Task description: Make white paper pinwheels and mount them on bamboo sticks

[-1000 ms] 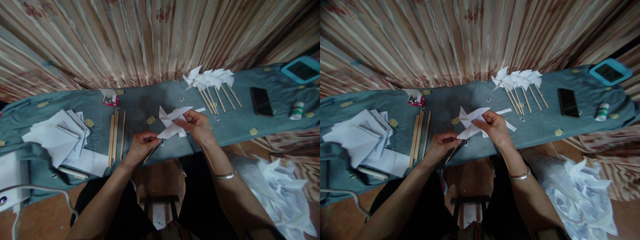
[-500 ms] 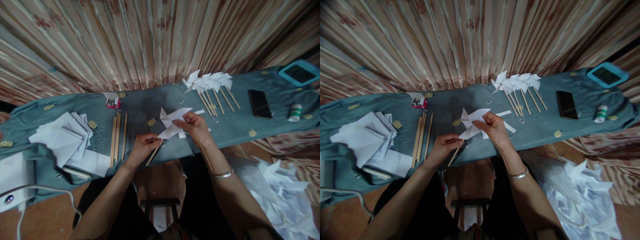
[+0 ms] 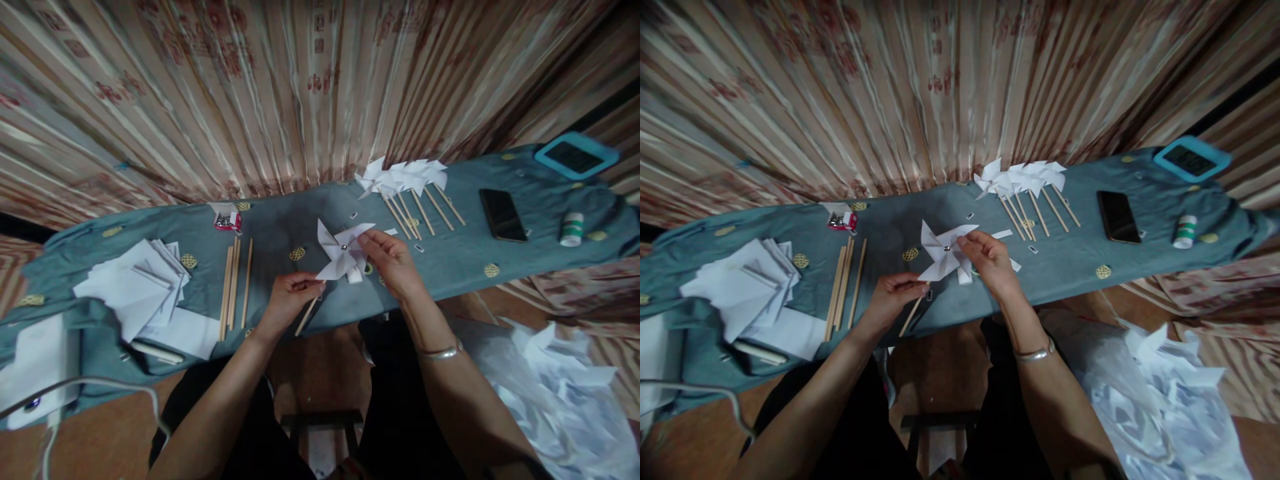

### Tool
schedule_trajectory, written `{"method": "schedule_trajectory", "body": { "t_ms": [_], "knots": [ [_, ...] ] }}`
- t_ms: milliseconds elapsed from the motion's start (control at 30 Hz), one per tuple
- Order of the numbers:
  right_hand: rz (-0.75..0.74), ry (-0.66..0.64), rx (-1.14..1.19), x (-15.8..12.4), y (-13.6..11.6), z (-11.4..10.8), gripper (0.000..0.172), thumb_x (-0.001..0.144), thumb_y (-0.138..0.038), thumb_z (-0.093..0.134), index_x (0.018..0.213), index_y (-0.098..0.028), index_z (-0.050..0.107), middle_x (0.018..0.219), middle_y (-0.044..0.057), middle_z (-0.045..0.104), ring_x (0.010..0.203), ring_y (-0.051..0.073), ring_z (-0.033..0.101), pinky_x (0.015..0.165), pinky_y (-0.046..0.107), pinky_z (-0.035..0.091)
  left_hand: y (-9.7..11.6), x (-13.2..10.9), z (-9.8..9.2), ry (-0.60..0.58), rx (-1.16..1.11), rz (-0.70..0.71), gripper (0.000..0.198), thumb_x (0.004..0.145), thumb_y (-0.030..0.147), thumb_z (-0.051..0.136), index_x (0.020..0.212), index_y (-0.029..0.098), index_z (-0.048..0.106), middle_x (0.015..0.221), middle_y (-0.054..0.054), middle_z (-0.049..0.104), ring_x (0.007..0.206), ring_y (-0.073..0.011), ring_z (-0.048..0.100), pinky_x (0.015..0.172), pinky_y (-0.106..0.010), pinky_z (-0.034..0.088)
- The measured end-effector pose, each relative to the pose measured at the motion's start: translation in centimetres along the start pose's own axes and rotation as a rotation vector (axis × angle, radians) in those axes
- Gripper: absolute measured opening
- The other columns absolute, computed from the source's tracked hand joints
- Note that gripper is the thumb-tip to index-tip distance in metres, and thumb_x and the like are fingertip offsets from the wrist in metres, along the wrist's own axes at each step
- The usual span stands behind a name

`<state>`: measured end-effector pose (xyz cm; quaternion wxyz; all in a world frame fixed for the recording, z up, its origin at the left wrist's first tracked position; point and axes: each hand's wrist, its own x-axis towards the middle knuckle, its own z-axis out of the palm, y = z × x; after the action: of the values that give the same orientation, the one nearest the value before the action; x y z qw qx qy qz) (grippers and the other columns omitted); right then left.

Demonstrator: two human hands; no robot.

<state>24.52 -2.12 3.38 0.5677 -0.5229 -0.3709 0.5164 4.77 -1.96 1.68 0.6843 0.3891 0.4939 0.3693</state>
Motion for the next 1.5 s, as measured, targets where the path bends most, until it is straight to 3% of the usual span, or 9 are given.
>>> {"method": "schedule_trajectory", "body": {
  "t_ms": [100, 267, 467, 567, 700, 767, 900, 1200, 1500],
  "knots": [
    [-0.034, 0.072, 0.011, 0.0, -0.1, -0.5, 0.043, 0.062, -0.062, 0.083, 0.079, -0.024, 0.071, 0.076, -0.001, 0.071, 0.066, 0.012, 0.06, 0.062, 0.025, 0.048, 0.0, 0.0, 0.3, 0.006, -0.008, 0.007, 0.028, 0.042, 0.028, 0.092, 0.065, 0.019, 0.078, 0.061, -0.001, 0.073, 0.056, -0.0133, 0.063, 0.058, -0.023, 0.05],
    [-0.133, 0.311, 0.025, 0.1, 0.0, -1.8, 0.041, 0.069, -0.061, 0.077, 0.09, -0.026, 0.075, 0.097, 0.002, 0.075, 0.093, 0.017, 0.068, 0.082, 0.028, 0.05, 0.3, 0.1, 0.7, 0.029, -0.037, 0.052, 0.029, 0.041, 0.028, 0.092, 0.064, 0.018, 0.077, 0.063, -0.002, 0.073, 0.056, -0.0141, 0.063, 0.057, -0.025, 0.05],
    [-0.207, 0.448, -0.019, 0.1, 0.4, -2.6, 0.035, 0.071, -0.055, 0.074, 0.082, -0.022, 0.072, 0.089, 0.003, 0.075, 0.081, 0.016, 0.067, 0.077, 0.03, 0.051, 1.5, 0.2, 1.5, 0.085, -0.124, 0.146, 0.026, 0.041, 0.024, 0.09, 0.063, 0.018, 0.077, 0.063, -0.002, 0.073, 0.055, -0.0128, 0.061, 0.059, -0.025, 0.05],
    [-0.22, 0.403, -0.102, -0.5, 0.5, -1.6, 0.032, 0.07, -0.052, 0.074, 0.078, -0.022, 0.071, 0.08, 0.003, 0.074, 0.074, 0.017, 0.066, 0.073, 0.031, 0.052, 2.1, 0.2, 1.9, 0.108, -0.2, 0.177, 0.026, 0.043, 0.024, 0.089, 0.065, 0.018, 0.078, 0.065, -0.003, 0.074, 0.057, -0.0127, 0.062, 0.062, -0.026, 0.05],
    [-0.186, 0.22, -0.241, -3.0, 0.7, 0.6, 0.03, 0.074, -0.051, 0.07, 0.076, -0.022, 0.071, 0.071, 0.002, 0.073, 0.068, 0.018, 0.065, 0.069, 0.031, 0.051, 2.6, 0.2, 2.3, 0.13, -0.292, 0.174, 0.028, 0.041, 0.023, 0.09, 0.065, 0.016, 0.077, 0.067, -0.003, 0.074, 0.061, -0.0127, 0.063, 0.065, -0.026, 0.05],
    [-0.155, 0.117, -0.346, -4.9, 1.0, 1.7, 0.028, 0.08, -0.048, 0.067, 0.08, -0.021, 0.073, 0.074, 0.003, 0.074, 0.07, 0.018, 0.066, 0.07, 0.031, 0.051, 2.7, 0.1, 2.3, 0.126, -0.32, 0.176, 0.029, 0.042, 0.023, 0.09, 0.066, 0.016, 0.076, 0.068, -0.003, 0.073, 0.061, -0.0122, 0.063, 0.066, -0.026, 0.049],
    [-0.092, 0.037, -0.424, -7.9, 1.9, 3.8, 0.031, 0.083, -0.049, 0.067, 0.091, -0.021, 0.075, 0.082, 0.004, 0.076, 0.074, 0.019, 0.068, 0.069, 0.03, 0.05, 2.9, -0.3, 2.2, 0.105, -0.324, 0.179, 0.029, 0.046, 0.025, 0.091, 0.07, 0.016, 0.077, 0.068, -0.002, 0.073, 0.061, -0.0113, 0.062, 0.065, -0.025, 0.047],
    [-0.037, 0.025, -0.316, -8.8, 2.8, 6.9, 0.022, 0.08, -0.04, 0.067, 0.069, -0.021, 0.066, 0.059, -0.002, 0.062, 0.056, 0.014, 0.055, 0.056, 0.027, 0.04, 2.9, -0.6, 2.4, 0.142, -0.357, 0.117, 0.031, 0.041, 0.025, 0.091, 0.066, 0.016, 0.075, 0.072, -0.003, 0.075, 0.062, -0.011, 0.063, 0.063, -0.024, 0.047],
    [0.006, 0.063, -0.256, -8.7, 2.8, 6.4, 0.025, 0.075, -0.044, 0.069, 0.066, -0.02, 0.067, 0.057, -0.002, 0.059, 0.055, 0.013, 0.05, 0.055, 0.026, 0.037, 2.8, -1.0, 2.3, 0.109, -0.343, 0.125, 0.033, 0.046, 0.029, 0.092, 0.072, 0.016, 0.077, 0.075, -0.003, 0.075, 0.068, -0.0124, 0.065, 0.07, -0.025, 0.049]
  ]
}}
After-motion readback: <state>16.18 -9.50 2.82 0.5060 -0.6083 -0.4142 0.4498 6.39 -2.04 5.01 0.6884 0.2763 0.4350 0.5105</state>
